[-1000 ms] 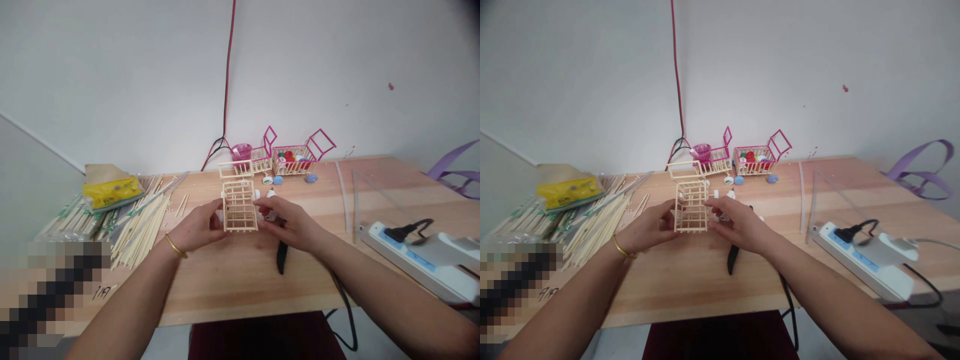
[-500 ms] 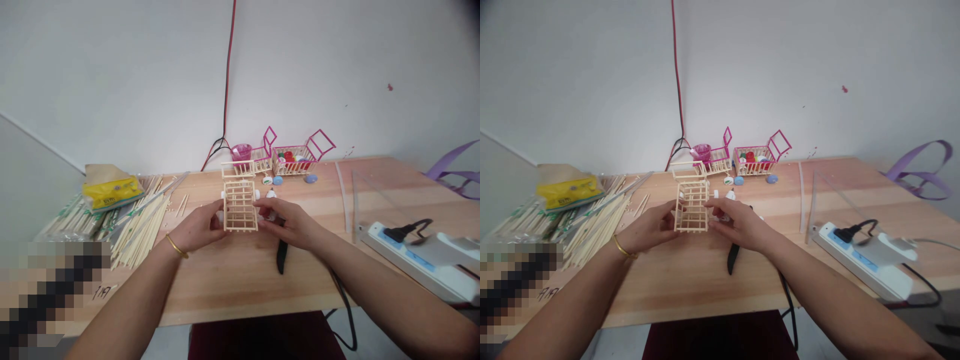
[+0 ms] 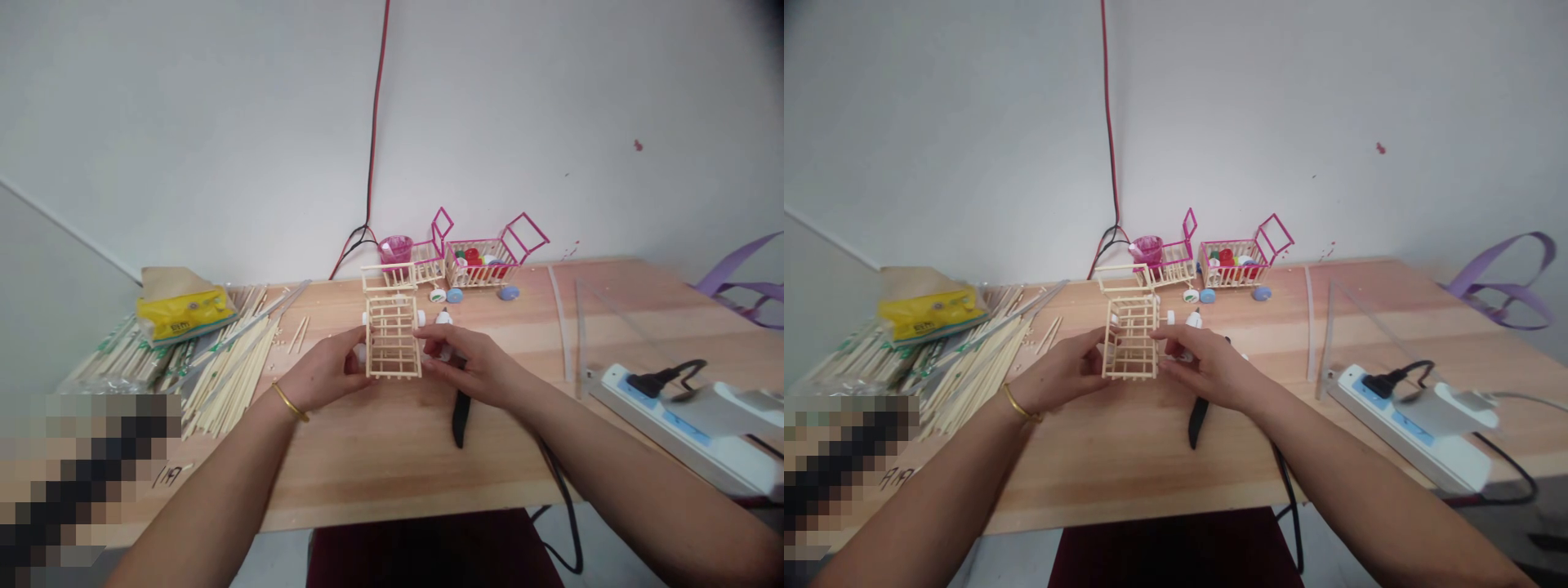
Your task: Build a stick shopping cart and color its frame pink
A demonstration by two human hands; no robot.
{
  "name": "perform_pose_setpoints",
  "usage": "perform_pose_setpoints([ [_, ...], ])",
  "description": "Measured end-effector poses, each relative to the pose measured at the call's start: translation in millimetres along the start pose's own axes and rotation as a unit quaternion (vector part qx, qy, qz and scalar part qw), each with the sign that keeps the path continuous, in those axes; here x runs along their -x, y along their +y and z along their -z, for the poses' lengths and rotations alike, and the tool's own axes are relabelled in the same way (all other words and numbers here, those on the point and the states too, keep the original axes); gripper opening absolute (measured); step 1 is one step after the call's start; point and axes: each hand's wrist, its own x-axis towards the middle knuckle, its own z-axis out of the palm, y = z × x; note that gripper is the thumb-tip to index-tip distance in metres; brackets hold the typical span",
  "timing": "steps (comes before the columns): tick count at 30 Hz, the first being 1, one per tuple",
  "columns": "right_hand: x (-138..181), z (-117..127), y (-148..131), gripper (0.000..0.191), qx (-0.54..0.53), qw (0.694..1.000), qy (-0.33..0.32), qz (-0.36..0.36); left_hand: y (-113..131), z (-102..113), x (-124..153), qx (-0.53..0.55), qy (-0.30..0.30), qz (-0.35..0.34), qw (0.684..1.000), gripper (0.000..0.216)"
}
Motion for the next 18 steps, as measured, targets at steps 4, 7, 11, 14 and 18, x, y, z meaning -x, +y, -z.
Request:
perform_pose_setpoints([
  [4, -0.1, -0.5, 0.3, 0.036, -0.006, 1.000, -0.003, -0.003, 0.6, 0.3, 0.2, 0.001, -0.001, 0.006, 1.000, 0.047],
  [7, -0.4, -0.3, 0.3, 0.037, -0.002, 1.000, -0.007, 0.003, 0.4, 0.3, 0.4, -0.001, -0.002, 0.008, 1.000, 0.048],
  [11, -0.1, 0.7, 0.1, 0.038, 0.008, 1.000, -0.014, 0.018, -0.7, 0.3, 0.3, 0.003, -0.005, 0.011, 1.000, 0.052],
  [14, 0.7, 1.2, 0.6, 0.040, 0.014, 0.999, -0.014, 0.024, -1.5, 0.3, 0.1, 0.003, -0.006, 0.014, 1.000, 0.057],
  [18, 1.7, 1.2, 1.8, 0.041, 0.020, 0.999, -0.022, 0.029, -2.6, 0.1, -0.1, 0.004, -0.012, 0.017, 1.000, 0.058],
])
